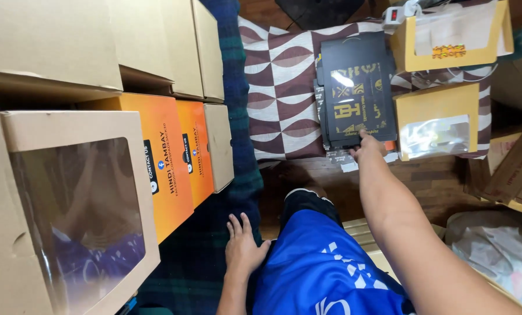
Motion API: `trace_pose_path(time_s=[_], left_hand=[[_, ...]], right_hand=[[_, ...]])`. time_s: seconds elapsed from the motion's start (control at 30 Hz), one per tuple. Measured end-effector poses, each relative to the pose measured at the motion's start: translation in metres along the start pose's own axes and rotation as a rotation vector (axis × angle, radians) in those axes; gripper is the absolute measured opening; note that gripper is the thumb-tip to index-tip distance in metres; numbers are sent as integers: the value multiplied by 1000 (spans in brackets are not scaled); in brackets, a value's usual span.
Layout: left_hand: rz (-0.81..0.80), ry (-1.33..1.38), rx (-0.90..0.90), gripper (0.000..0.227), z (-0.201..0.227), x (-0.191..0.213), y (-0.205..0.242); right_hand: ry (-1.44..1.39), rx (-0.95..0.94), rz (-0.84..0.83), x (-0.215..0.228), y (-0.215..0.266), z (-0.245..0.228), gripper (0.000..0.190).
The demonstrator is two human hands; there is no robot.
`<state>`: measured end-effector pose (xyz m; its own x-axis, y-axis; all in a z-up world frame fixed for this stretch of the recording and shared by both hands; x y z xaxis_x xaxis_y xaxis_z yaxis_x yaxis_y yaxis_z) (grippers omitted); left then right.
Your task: The person assembles two different cardboard boxes from flat packaging. They fold the flaps and tuck the tabs to form the boxes, handling a blue box with yellow graphics first, followed by a white box with black graphics.
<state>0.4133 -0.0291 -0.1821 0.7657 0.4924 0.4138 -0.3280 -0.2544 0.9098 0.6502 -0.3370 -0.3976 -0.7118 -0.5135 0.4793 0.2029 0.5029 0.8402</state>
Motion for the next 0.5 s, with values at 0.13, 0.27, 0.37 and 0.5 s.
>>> trace_pose_path(time_s=[0.13,0.27,0.37,0.5], left_hand=[[-20,-25,21,109,5,-1,0],[5,-19,10,110,4,-1,-3],[14,-4,5,110,1,-4,-2],[-2,1,12,112,3,-1,-3]], right_hand=[[-47,56,-104,-5,-13,16,67],[-95,120,-326,-4,-20,40,47],[-159,138,-406,5,-37,60,40],[-270,95,-596,13,-28,62,56]])
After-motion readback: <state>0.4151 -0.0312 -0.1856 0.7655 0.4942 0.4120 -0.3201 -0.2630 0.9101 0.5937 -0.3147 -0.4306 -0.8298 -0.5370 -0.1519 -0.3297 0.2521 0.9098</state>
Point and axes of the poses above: each hand's wrist, its own y-axis away from the middle knuckle, its own x-axis out of the back of the hand, z = x × y, the point moved 2 cm from there along -y, towards the middle knuckle, and after that the axes turned 1 degree about -x, right-handed, at the moved point
